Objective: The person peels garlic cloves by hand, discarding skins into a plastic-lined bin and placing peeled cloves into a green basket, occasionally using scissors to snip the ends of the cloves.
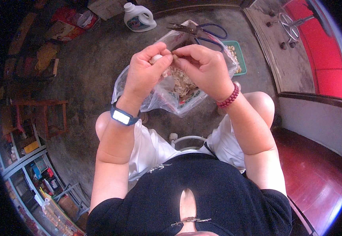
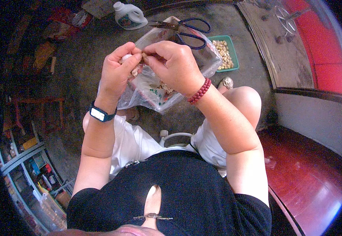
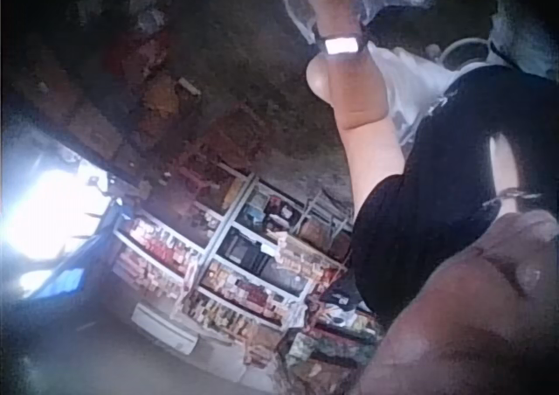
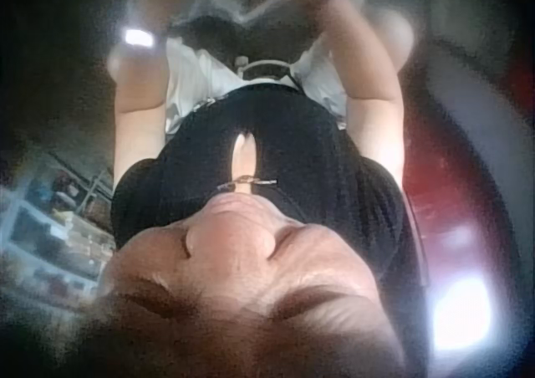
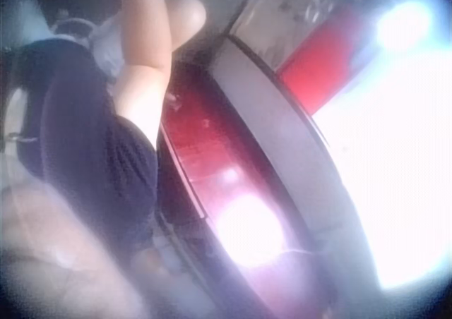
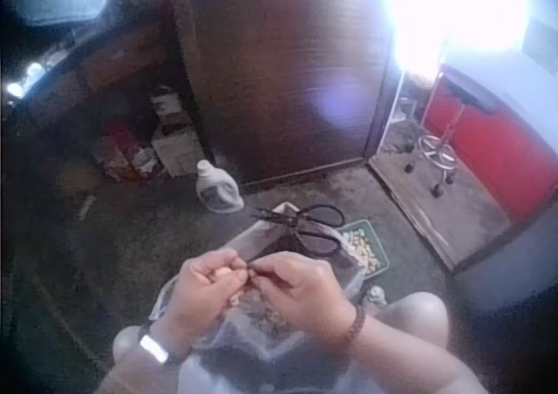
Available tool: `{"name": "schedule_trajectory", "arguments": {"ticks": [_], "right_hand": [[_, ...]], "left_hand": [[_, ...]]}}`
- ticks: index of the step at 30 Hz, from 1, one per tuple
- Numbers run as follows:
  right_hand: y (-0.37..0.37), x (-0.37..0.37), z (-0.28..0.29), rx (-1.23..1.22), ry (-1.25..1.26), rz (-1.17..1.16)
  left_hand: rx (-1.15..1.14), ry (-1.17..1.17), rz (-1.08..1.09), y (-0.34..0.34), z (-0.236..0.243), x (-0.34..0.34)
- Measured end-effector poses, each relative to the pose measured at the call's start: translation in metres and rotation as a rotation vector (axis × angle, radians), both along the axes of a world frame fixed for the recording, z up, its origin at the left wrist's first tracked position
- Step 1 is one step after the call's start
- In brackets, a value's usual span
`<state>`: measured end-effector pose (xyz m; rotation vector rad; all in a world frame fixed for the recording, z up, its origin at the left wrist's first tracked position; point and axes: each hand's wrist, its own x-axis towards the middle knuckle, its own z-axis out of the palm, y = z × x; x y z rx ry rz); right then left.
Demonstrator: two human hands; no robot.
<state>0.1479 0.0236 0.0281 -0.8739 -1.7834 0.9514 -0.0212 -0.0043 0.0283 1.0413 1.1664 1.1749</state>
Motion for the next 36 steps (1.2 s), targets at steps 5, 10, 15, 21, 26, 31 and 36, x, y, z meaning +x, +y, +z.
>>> {"name": "schedule_trajectory", "arguments": {"ticks": [5,10,15,21,26,31,36], "right_hand": [[0.001,0.001,-0.001,0.044,-0.014,0.010],[-0.001,0.001,0.000,0.010,-0.008,0.016],[-0.002,0.000,-0.005,-0.182,0.101,0.031],[0.002,0.003,0.003,-0.482,0.294,0.108],[0.003,0.004,0.002,-0.519,0.320,0.092],[0.001,0.000,-0.002,-0.415,0.270,0.085],[-0.002,-0.006,-0.007,-0.397,0.307,0.071]], "left_hand": [[0.051,0.024,0.032,0.001,-0.005,0.001],[0.147,0.190,-0.021,0.002,-0.006,-0.002],[0.117,0.282,-0.006,0.002,0.001,0.001],[0.024,0.125,0.040,0.002,0.001,0.002],[-0.067,-0.108,0.139,0.003,0.001,0.002],[-0.064,-0.230,0.097,0.007,-0.005,-0.004],[-0.133,-0.073,-0.009,0.001,0.005,0.001]]}}
